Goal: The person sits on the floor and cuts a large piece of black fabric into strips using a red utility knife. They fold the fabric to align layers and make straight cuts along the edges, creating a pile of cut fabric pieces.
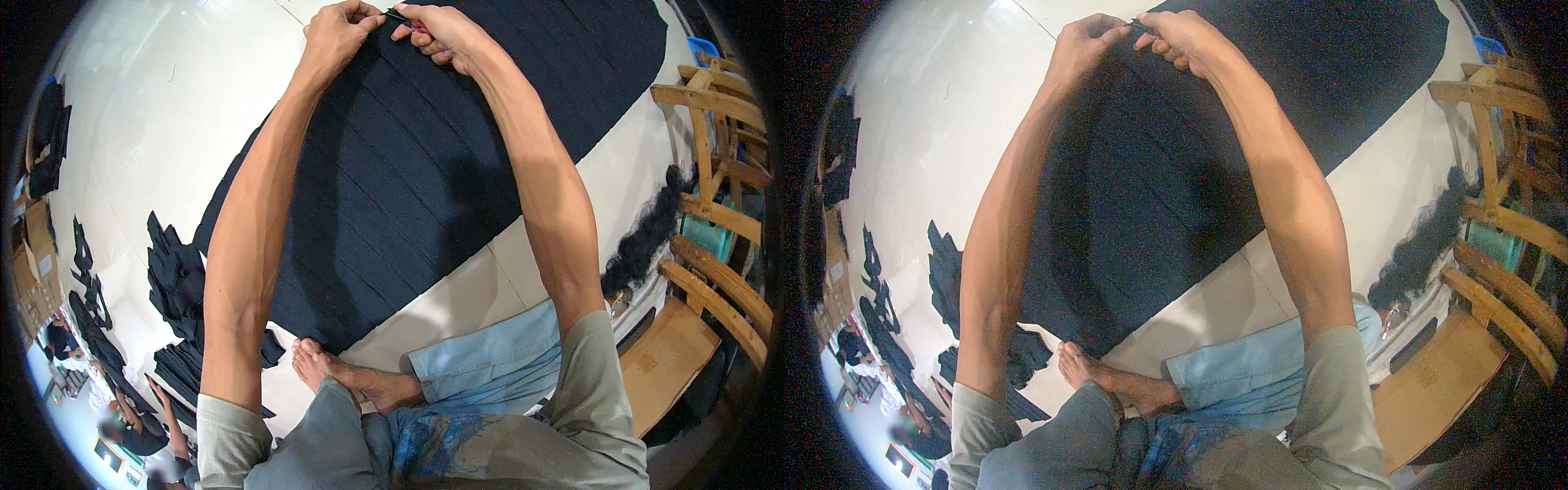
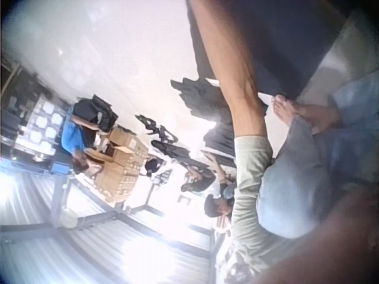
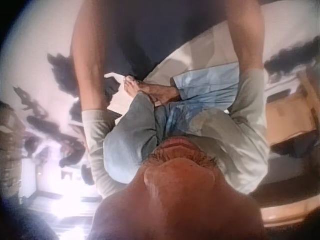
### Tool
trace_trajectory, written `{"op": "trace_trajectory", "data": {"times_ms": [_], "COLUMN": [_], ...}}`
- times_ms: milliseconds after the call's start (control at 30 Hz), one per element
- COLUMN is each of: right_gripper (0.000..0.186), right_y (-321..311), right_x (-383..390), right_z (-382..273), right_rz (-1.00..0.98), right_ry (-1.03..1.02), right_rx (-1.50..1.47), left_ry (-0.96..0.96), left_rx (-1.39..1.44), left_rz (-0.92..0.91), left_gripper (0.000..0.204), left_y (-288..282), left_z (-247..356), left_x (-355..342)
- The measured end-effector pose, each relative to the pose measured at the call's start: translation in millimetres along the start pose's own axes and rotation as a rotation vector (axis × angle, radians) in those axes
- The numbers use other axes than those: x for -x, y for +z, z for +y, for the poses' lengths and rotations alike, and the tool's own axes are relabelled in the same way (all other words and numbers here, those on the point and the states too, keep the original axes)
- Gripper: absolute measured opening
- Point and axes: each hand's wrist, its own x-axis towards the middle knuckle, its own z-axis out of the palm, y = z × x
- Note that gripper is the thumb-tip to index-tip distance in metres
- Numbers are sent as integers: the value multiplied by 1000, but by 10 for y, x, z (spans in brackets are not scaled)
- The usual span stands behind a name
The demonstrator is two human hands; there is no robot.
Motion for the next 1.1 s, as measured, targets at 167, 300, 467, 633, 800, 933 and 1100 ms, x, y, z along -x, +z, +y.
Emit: {"op": "trace_trajectory", "data": {"times_ms": [167,300,467,633,800,933,1100], "right_gripper": [46,45,44,46,40,43,46], "right_y": [12,-10,58,166,-141,-406,-423], "right_x": [78,120,12,-117,81,127,20], "right_z": [-119,-235,-130,-41,-36,-33,-85], "right_rz": [0,-13,49,-5,88,43,14], "right_ry": [57,100,38,-16,-59,-121,-111], "right_rx": [20,15,70,-22,-424,-388,-50], "left_ry": [8,54,5,26,67,-26,4], "left_rx": [0,-14,52,-130,-194,-426,-245], "left_rz": [4,16,-35,18,30,-76,65], "left_gripper": [27,28,28,22,44,43,25], "left_y": [-5,-11,-25,24,91,190,287], "left_z": [-14,-33,10,-4,26,234,310], "left_x": [12,11,19,75,-69,-316,-349]}}
